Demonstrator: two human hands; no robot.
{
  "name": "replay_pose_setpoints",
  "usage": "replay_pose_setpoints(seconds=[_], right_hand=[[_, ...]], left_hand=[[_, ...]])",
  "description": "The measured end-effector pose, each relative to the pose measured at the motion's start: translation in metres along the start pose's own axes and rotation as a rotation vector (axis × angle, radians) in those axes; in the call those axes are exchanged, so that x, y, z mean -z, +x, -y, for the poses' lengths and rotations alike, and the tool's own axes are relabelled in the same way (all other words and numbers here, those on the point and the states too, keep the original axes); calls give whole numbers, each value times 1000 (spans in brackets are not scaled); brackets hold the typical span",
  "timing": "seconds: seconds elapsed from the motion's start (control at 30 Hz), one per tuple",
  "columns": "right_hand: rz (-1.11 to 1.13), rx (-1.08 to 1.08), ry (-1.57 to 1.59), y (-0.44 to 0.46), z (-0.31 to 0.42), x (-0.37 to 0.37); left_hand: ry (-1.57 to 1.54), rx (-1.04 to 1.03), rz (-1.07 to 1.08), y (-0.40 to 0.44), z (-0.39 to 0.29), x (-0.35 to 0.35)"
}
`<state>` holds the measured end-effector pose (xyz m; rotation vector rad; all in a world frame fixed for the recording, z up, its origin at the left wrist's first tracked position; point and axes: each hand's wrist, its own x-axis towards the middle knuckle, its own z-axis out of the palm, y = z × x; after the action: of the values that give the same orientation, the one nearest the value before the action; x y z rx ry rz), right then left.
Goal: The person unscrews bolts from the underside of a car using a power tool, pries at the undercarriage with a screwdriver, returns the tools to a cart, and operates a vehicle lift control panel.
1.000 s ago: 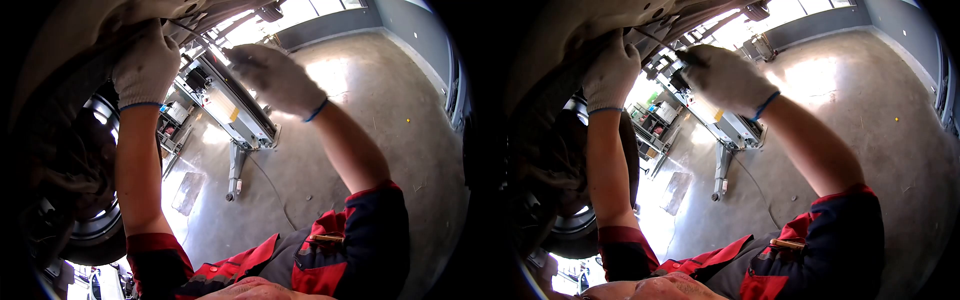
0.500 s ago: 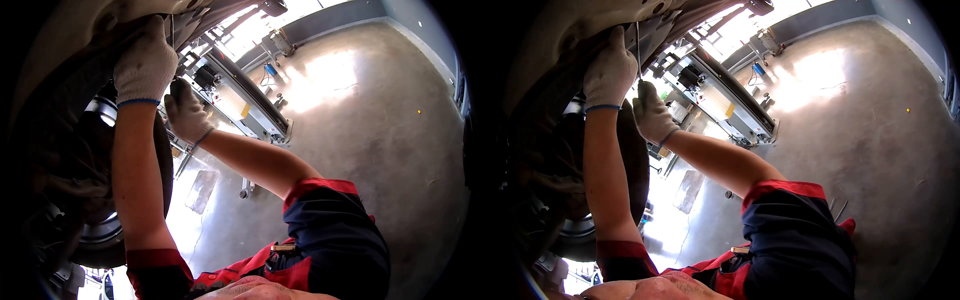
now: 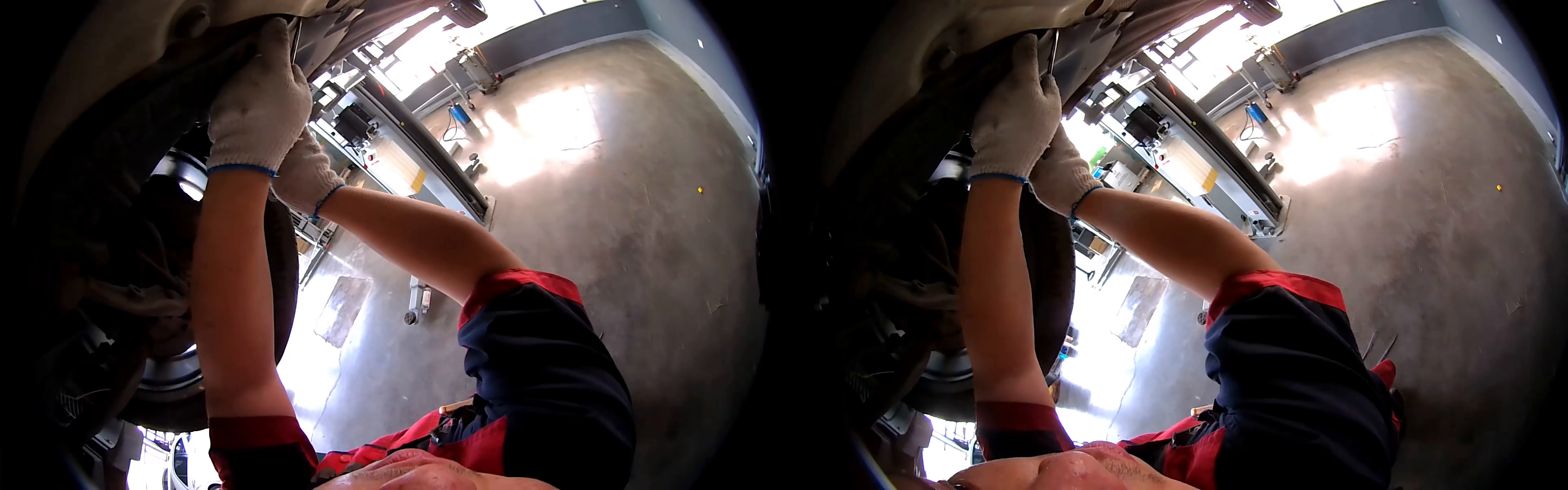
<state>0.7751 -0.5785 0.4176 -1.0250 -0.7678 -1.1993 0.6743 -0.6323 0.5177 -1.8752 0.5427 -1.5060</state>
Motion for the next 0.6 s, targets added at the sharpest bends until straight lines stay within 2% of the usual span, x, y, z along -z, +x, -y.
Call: replay_pose_setpoints(seconds=[0.07, 0.17, 0.2, 0.23, 0.3, 0.33, 0.37, 0.43, 0.5, 0.53, 0.57, 0.6], right_hand=[[-64, 185, -356, 14, -40, -12], [-159, 210, -450, 15, -32, -6], [-106, 163, -475, 14, -21, 9], [-20, 28, -378, 12, -11, 29], [156, -339, -82, 9, 25, 87], [125, -439, -139, 5, 48, 113], [183, -279, -219, 7, 23, 126], [354, -325, -362, 18, 40, 175], [405, -309, -342, 29, 45, 205], [486, -269, -414, 34, 55, 222], [393, -85, -500, 37, 58, 223], [460, -152, -547, 42, 64, 233]], left_hand=[[42, -15, 19, 0, 3, -8], [53, 19, 54, 8, 3, -5], [39, 15, 55, 10, 5, -9], [25, 11, 57, 10, 10, -14], [6, 31, 73, 10, 9, -14], [0, 57, 85, 10, 2, -9], [-8, 82, 100, 9, -3, -7], [-26, 80, 40, 8, -9, -5], [-61, 95, 5, 8, -14, -2], [-86, 114, -7, 11, -16, 1], [-112, 131, -22, 14, -18, 2], [-101, 116, -49, 15, -19, -2]])
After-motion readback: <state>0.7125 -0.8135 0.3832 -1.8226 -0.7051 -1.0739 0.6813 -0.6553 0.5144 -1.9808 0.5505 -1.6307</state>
